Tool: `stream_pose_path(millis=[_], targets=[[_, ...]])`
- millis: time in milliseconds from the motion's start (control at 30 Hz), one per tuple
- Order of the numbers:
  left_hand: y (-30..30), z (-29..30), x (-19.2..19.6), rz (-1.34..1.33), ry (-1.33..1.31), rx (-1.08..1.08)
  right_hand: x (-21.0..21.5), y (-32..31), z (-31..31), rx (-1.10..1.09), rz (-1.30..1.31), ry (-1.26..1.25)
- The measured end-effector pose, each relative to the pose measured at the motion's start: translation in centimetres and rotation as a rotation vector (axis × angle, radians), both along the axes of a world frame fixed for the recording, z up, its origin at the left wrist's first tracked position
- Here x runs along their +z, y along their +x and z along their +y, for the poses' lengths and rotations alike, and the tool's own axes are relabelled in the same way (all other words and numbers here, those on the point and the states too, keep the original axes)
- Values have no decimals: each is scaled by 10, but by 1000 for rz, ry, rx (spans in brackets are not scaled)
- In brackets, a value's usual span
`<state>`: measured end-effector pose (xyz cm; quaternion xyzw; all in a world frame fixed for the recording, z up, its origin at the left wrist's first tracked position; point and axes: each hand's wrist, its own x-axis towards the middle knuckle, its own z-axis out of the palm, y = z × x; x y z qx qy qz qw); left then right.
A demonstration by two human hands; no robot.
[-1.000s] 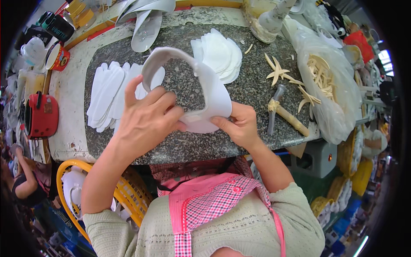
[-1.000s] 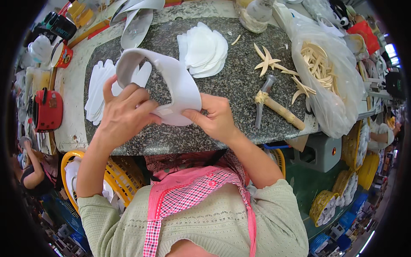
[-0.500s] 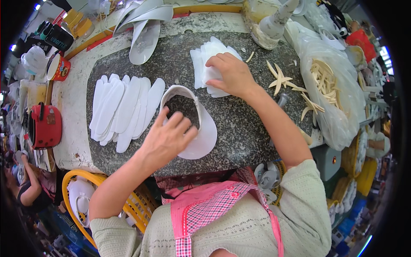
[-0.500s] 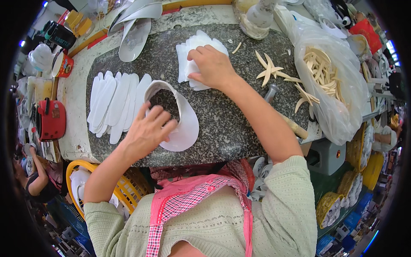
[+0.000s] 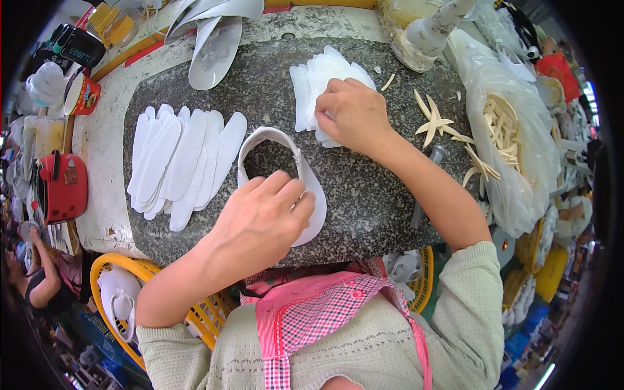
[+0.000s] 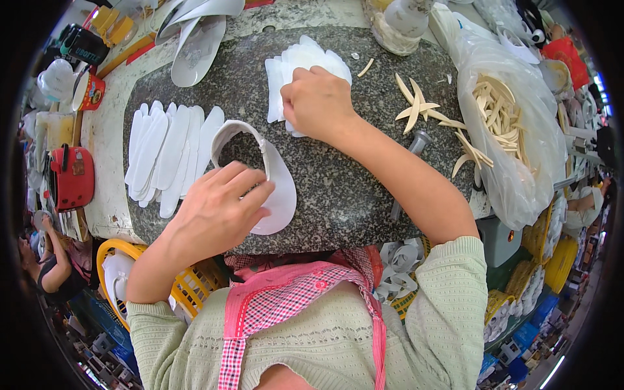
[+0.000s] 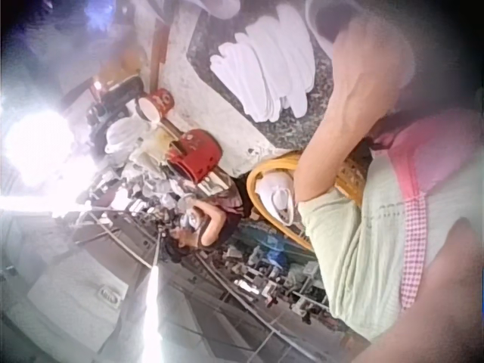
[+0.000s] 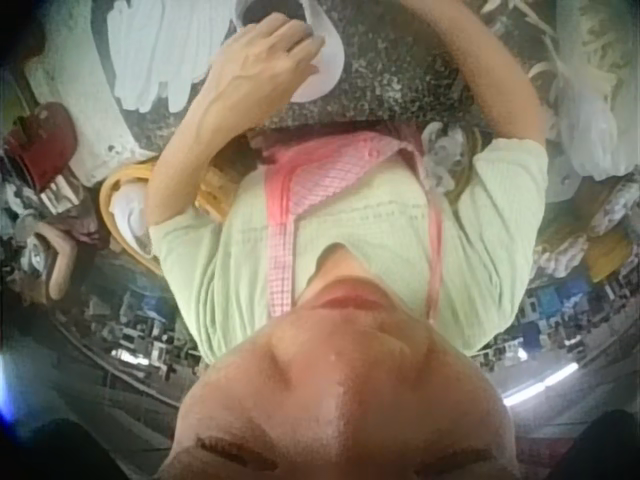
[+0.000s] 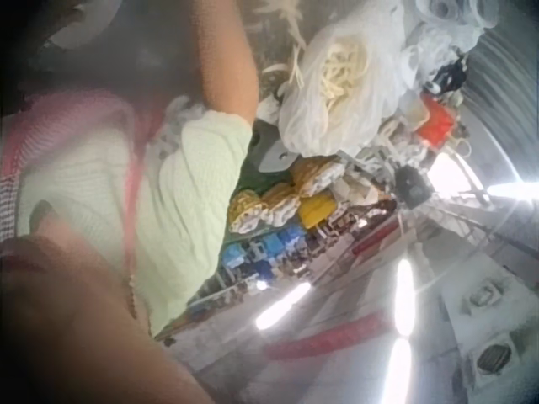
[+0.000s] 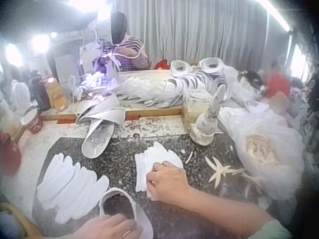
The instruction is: The person assembles footwear uppers by hand, taking shoe upper components, attaching lining pieces and padding inserts to them, and pressing the parts together.
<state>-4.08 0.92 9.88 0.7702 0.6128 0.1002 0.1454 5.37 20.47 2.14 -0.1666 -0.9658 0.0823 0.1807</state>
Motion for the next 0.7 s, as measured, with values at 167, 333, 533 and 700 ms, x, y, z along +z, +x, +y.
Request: stream_pose_path(millis=[167,333,533,700], targets=[[7,44,-24,17,164,60,-12,-8,13,-18,95,-52],[14,80,-61,247,111,146,-18,-2,78,-318,485,-1213],[-18,59,-37,-284,394,436,49,46,39,18,912,-1175],[-11,7,-14,-1177,43,583,31,67,-50,99,790,-1654]])
